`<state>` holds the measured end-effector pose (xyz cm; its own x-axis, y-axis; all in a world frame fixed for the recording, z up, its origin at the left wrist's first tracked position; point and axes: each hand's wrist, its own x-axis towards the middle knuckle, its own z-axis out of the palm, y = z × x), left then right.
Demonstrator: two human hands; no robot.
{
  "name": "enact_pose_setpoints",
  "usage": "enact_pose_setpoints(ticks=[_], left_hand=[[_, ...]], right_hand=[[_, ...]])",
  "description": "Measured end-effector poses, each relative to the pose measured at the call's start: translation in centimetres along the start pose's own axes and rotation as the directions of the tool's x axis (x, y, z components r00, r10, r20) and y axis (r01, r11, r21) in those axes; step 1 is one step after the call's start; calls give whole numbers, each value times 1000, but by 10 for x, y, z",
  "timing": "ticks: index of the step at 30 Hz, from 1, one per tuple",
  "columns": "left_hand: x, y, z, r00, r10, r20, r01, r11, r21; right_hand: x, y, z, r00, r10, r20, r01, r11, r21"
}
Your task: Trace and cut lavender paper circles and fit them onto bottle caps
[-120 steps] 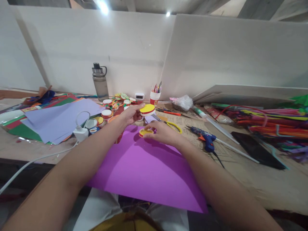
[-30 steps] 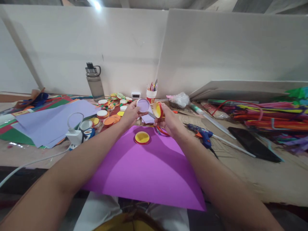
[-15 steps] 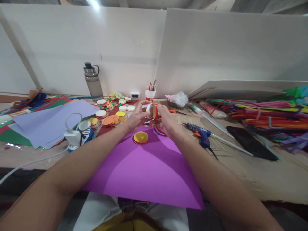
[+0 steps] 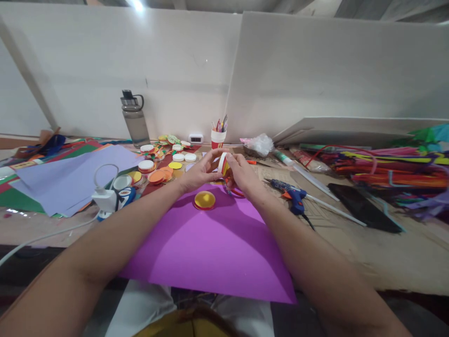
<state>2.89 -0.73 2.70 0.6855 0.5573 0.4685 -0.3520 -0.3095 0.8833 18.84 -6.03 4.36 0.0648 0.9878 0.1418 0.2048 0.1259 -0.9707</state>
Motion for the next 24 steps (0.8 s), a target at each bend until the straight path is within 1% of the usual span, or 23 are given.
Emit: enact_pose_setpoints(ticks=[2,4,6,9,11,12,14,16,18,22,24], left_hand=[[0,1,1,1000,2,7,-2,1000,-7],[0,3,2,1000,-4,20,4,1000,-6],[0,3,3,1000,-6,10,5,999,43],[-2,4,7,997,18,-72,-7,988,153],[-2,4,9,987,7,-162,20,986,163],[-2,5,11,977,-12,-213,41,990,131],[-1,6,13,951,-60,-302,64,998,2],[0,10,14,930,-98,-355,36,984,-176],[1,14,13,911,-132,-390,-4,944,-329],[2,21,7,861,-205,-465,-56,871,-487],[2,21,4,857,-238,-457,-53,842,-537]], right_hand=[[0,3,0,999,-41,1,41,998,-41],[0,4,-1,998,-56,2,57,996,-66],[-1,5,-1,997,-73,-14,72,995,-69],[-3,5,-1,991,-123,-43,120,991,-63],[-4,2,-1,990,-141,-14,140,988,-60],[-3,1,-2,990,-138,9,139,989,-51],[-2,-3,-3,992,-116,45,117,993,-24],[-1,-6,-3,996,-82,41,82,997,2],[1,-8,-3,997,-71,36,70,997,32],[1,-6,3,982,-148,118,134,984,118],[0,-4,6,972,-192,132,177,977,114]])
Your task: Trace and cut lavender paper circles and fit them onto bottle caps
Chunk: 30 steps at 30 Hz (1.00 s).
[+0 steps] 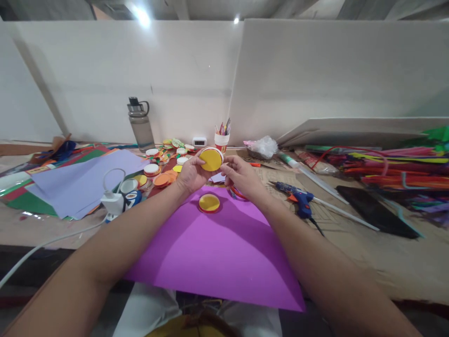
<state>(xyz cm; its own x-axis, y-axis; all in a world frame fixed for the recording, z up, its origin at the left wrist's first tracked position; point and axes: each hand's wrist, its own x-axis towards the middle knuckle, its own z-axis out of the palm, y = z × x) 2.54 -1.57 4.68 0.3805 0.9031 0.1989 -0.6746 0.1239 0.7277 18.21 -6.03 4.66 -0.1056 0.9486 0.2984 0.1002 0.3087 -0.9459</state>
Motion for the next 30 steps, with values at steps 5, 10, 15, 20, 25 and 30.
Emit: enact_pose_setpoints(ticks=[5,10,15,20,25,30], left_hand=[[2,-4,-4,997,-75,26,74,997,17],[3,-9,-6,991,-132,-1,131,988,83],[4,-10,-8,987,-161,22,156,976,154],[4,-9,-10,982,-173,70,153,961,229],[7,-11,-15,975,-216,47,197,946,257],[8,-10,-12,969,-246,8,237,942,240]], right_hand=[[-1,0,0,994,27,-105,-29,999,-15],[3,0,-8,977,188,-103,-165,966,200],[5,4,-10,969,226,-98,-206,962,181],[5,2,-9,945,302,-125,-277,942,188],[6,-5,-10,876,481,-41,-432,819,378],[6,-9,-11,844,537,8,-488,761,427]])
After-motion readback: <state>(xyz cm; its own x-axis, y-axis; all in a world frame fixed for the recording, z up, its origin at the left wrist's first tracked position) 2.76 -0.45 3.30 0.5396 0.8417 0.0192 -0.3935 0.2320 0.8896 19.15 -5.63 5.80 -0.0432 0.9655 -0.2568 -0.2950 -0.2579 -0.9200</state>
